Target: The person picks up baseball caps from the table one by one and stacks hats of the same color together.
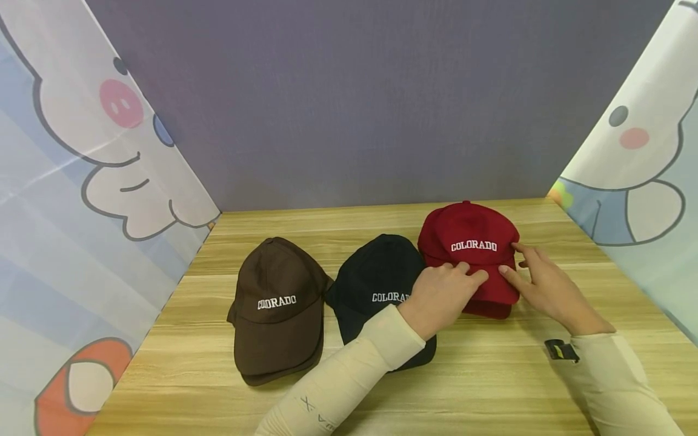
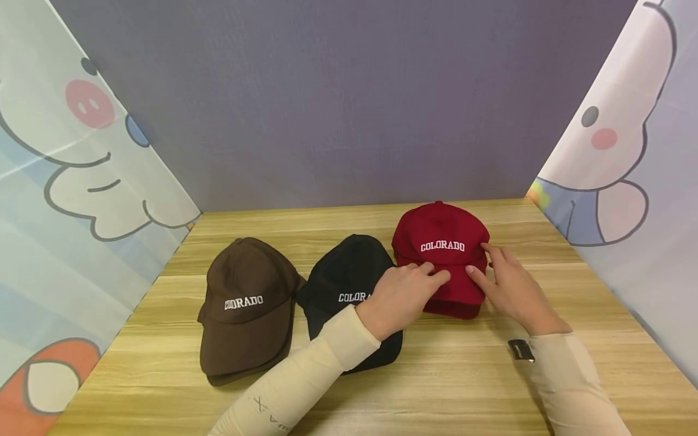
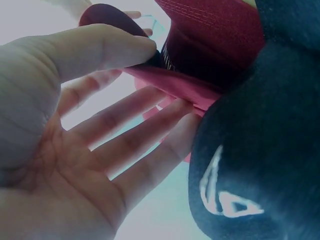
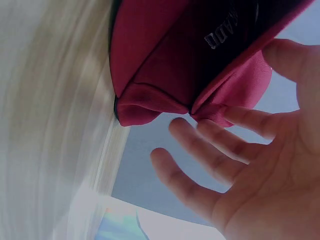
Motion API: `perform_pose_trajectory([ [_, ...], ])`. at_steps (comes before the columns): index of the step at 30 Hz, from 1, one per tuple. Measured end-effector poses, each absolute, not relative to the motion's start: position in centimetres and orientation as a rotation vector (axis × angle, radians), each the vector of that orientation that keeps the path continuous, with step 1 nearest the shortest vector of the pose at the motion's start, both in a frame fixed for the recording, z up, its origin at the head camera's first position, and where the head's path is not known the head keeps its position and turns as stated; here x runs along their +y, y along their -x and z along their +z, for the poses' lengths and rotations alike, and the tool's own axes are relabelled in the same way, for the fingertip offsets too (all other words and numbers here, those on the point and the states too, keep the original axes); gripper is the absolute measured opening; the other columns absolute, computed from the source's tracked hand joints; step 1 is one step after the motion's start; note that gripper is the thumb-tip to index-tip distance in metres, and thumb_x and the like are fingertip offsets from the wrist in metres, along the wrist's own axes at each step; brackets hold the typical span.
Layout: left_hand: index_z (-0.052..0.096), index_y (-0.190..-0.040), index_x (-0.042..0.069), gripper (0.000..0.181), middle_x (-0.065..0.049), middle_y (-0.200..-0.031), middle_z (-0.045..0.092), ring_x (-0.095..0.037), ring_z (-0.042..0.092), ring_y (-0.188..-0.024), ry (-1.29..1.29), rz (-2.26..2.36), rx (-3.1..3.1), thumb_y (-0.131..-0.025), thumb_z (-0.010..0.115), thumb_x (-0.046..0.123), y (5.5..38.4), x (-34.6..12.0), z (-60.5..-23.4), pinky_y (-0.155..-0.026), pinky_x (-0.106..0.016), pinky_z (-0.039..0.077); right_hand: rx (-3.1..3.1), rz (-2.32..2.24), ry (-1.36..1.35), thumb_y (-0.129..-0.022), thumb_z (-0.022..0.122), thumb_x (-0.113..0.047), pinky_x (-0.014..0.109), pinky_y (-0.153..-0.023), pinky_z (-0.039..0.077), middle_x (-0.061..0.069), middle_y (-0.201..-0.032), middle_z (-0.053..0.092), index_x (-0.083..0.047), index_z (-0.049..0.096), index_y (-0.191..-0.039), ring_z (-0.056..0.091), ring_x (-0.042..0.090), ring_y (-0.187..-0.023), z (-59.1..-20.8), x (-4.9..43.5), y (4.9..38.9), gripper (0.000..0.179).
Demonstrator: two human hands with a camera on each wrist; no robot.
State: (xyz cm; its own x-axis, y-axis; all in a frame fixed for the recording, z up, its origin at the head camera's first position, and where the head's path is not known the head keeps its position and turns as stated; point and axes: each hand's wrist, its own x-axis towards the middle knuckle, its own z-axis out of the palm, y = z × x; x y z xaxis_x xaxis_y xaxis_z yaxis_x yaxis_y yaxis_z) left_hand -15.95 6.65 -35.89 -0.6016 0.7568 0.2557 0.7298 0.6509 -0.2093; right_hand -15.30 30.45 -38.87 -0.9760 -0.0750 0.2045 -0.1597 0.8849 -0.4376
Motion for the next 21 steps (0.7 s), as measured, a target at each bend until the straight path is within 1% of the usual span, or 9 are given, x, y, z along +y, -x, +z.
perform_pose_trajectory([
  [6,0.062,-0.133,0.041,0.037,0.010,-0.116,0.067,-0.009,0.067,-0.086,1.220,0.209,-2.595,-0.099,0.066,0.028,15.8,6.8,-35.9,-0.064,-0.022,0.056,-2.808,0.675,-0.207,-0.097,0.069,-0.037,0.070,-0.087,0.047,0.032,-0.135,0.044,0.008,0.042,-0.145,0.057,0.053,-0.112,-39.0,30.2,15.1,0.071],
  [9,0.061,-0.135,0.042,0.037,0.010,-0.117,0.066,-0.008,0.068,-0.087,1.226,0.244,-2.596,-0.101,0.065,0.028,15.7,6.8,-36.1,-0.064,-0.022,0.056,-2.773,0.663,-0.240,-0.093,0.075,-0.035,0.067,-0.084,0.049,0.030,-0.130,0.047,0.008,0.046,-0.138,0.060,0.050,-0.106,-39.1,30.0,15.0,0.070],
  [12,0.061,-0.136,0.043,0.038,0.010,-0.116,0.066,-0.008,0.067,-0.085,1.227,0.263,-2.595,-0.101,0.065,0.027,15.6,6.8,-36.2,-0.063,-0.022,0.055,-2.753,0.649,-0.257,-0.089,0.079,-0.035,0.062,-0.080,0.050,0.028,-0.123,0.049,0.008,0.049,-0.129,0.060,0.044,-0.100,-39.1,29.7,15.0,0.067],
  [14,0.059,-0.138,0.044,0.040,0.010,-0.117,0.066,-0.008,0.067,-0.084,1.227,0.271,-2.600,-0.101,0.064,0.028,15.5,6.8,-36.3,-0.062,-0.022,0.054,-2.740,0.641,-0.268,-0.086,0.082,-0.034,0.056,-0.078,0.049,0.027,-0.119,0.050,0.008,0.050,-0.125,0.058,0.040,-0.094,-39.1,29.5,14.9,0.065],
  [17,0.057,-0.142,0.045,0.044,0.010,-0.119,0.066,-0.009,0.067,-0.084,1.226,0.281,-2.605,-0.101,0.064,0.029,15.5,6.9,-36.4,-0.060,-0.022,0.053,-2.713,0.649,-0.311,-0.082,0.086,-0.028,0.039,-0.077,0.046,0.025,-0.115,0.049,0.008,0.049,-0.122,0.055,0.035,-0.092,-39.3,29.3,14.9,0.065],
  [20,0.058,-0.141,0.045,0.044,0.010,-0.119,0.066,-0.008,0.068,-0.085,1.237,0.278,-2.619,-0.100,0.065,0.030,15.5,6.9,-36.5,-0.061,-0.022,0.054,-2.711,0.701,-0.387,-0.079,0.089,-0.021,0.022,-0.079,0.042,0.026,-0.116,0.050,0.009,0.045,-0.125,0.056,0.036,-0.096,-39.6,29.3,14.9,0.071],
  [21,0.059,-0.140,0.044,0.042,0.010,-0.119,0.067,-0.008,0.069,-0.086,1.243,0.273,-2.629,-0.100,0.065,0.030,15.6,6.9,-36.6,-0.062,-0.022,0.055,-2.730,0.725,-0.404,-0.079,0.088,-0.021,0.020,-0.081,0.041,0.026,-0.117,0.050,0.009,0.043,-0.128,0.057,0.037,-0.100,-39.7,29.4,15.0,0.073],
])
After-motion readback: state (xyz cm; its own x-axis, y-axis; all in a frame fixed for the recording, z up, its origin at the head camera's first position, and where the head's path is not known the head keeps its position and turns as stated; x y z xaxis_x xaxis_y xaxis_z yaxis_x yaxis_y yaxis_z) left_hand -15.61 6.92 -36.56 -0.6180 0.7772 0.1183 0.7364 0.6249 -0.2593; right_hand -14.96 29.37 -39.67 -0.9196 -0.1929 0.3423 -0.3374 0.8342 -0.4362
